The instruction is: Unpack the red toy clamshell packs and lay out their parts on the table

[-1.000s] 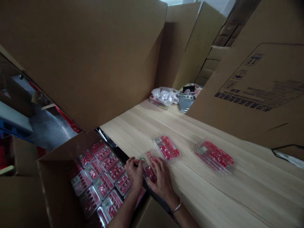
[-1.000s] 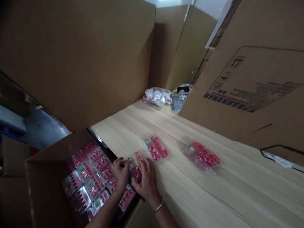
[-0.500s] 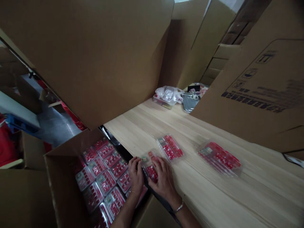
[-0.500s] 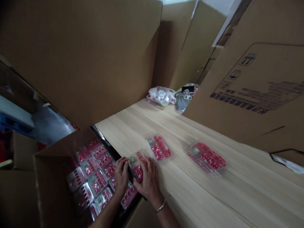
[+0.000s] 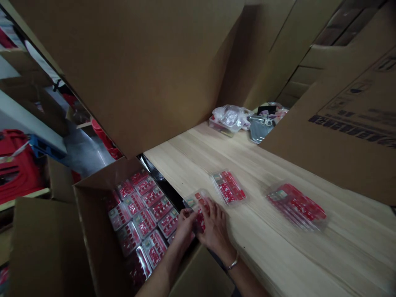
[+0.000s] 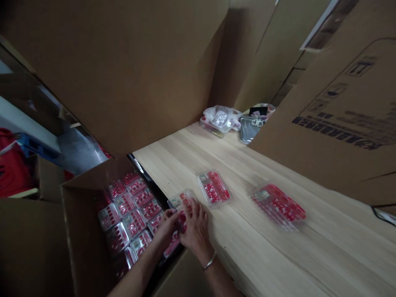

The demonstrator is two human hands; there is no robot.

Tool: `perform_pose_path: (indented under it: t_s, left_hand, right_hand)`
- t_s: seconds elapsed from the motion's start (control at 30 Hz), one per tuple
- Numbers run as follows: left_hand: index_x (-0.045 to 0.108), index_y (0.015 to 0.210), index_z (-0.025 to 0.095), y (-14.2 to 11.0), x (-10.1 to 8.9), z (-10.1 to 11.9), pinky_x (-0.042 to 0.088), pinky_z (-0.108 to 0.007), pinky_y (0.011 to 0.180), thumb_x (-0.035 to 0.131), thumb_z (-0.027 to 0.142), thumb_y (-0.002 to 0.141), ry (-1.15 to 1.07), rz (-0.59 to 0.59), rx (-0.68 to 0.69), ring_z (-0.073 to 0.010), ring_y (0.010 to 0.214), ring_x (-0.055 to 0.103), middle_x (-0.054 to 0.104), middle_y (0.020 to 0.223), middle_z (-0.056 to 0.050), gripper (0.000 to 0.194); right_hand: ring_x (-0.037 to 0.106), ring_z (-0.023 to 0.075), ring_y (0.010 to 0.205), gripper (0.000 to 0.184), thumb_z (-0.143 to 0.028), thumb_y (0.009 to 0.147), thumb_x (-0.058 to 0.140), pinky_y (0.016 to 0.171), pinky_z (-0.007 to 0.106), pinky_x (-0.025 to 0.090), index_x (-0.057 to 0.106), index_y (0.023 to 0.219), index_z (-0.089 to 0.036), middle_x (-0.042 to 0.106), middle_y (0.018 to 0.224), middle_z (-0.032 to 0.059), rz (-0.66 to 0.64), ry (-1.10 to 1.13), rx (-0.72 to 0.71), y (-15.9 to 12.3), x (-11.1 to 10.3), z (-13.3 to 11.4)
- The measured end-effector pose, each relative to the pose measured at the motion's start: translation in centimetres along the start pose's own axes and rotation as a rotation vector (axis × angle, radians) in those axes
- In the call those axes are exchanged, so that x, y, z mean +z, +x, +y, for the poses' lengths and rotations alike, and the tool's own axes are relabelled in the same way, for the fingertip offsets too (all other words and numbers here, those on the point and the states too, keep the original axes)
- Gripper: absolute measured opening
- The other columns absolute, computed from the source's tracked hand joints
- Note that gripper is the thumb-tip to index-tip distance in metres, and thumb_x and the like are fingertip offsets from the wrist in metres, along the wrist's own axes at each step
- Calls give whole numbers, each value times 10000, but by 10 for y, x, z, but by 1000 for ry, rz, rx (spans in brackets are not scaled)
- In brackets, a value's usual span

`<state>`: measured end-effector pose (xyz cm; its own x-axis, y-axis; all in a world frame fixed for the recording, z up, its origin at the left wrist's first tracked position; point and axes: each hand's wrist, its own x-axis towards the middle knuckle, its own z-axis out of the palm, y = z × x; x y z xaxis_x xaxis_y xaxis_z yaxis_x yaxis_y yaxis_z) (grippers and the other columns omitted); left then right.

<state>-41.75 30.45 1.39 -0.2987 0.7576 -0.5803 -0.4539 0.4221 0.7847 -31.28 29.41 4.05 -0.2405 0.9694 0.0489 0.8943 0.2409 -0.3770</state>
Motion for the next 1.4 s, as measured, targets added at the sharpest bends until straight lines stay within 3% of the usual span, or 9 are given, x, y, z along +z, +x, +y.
perform_pose_path:
  t_s: [0.13, 0.23, 0.37, 0.5, 0.8, 0.93, 1.0, 1.13, 1.4]
  left_hand:
    - [509, 663, 186, -16, -3, 2, 441, -235, 527, 834, 421, 419, -25, -46, 9, -110, 521, 530, 556, 556, 51, 470]
    - [494, 634, 191, -16, -3, 12, 387, -204, 477, 834, 402, 414, -16, -44, 39, -77, 462, 456, 507, 497, 81, 457]
    - [496, 613, 190, -8, 6, 23, 343, -184, 447, 826, 377, 409, 10, -28, 87, -64, 437, 418, 483, 459, 94, 431]
    - [508, 611, 184, -1, 14, 24, 403, -221, 466, 814, 375, 385, 39, -17, 81, -99, 453, 488, 562, 492, 55, 425]
    - [554, 682, 169, 9, 14, 23, 434, -239, 453, 819, 326, 337, 82, -24, 13, -125, 430, 539, 595, 493, 47, 463]
    - [560, 690, 174, 12, 15, 26, 442, -248, 447, 823, 302, 321, 80, -44, -13, -145, 442, 564, 610, 506, 39, 471]
    - [570, 706, 175, 13, 15, 28, 466, -258, 472, 821, 278, 319, 72, -50, -21, -151, 469, 584, 637, 544, 26, 473]
    - [557, 680, 184, 2, 14, 22, 456, -251, 455, 810, 269, 355, 52, -45, -56, -147, 451, 571, 611, 510, 37, 420]
    - [572, 758, 183, -54, 17, -38, 505, -282, 582, 802, 311, 452, 19, -74, -105, -177, 601, 638, 675, 659, 1, 404]
  right_hand:
    - [308, 321, 1319, 755, -280, 671, 631, 1069, 474, 293, 404, 1384, -179, 341, 1449, 138, -53, 133, -129, -1, -16, 9]
    - [344, 287, 1304, 563, -411, 804, 545, 1064, 448, 309, 478, 1308, -167, 394, 1398, 150, 112, 160, -32, 18, -38, 37]
    - [242, 418, 1339, 929, -500, 656, 697, 1035, 573, 250, 317, 1427, -149, 245, 1485, 205, 97, -28, 306, 59, -54, 77]
    - [350, 406, 1266, 976, -369, 596, 739, 993, 505, 296, 301, 1444, -167, 246, 1487, 224, -31, -145, 333, 72, -53, 92]
    - [199, 413, 1369, 1041, -617, 670, 665, 1050, 537, 219, 188, 1488, -186, 135, 1537, 213, -110, -65, 329, 58, -60, 90]
    - [114, 366, 1411, 858, -596, 756, 589, 1088, 541, 160, 277, 1456, -211, 151, 1543, 174, 62, -136, 285, 38, -101, 138]
    - [110, 381, 1407, 862, -559, 718, 637, 1086, 560, 147, 315, 1436, -208, 178, 1530, 178, 114, -214, 428, 23, -128, 178]
    - [262, 351, 1361, 1017, -477, 609, 719, 1061, 500, 237, 242, 1462, -194, 279, 1474, 182, -96, -201, 609, 2, -163, 245]
    - [414, 327, 1170, 931, -520, 637, 679, 972, 429, 327, 313, 1420, -173, 422, 1266, 154, 113, -327, 476, -17, -153, 254]
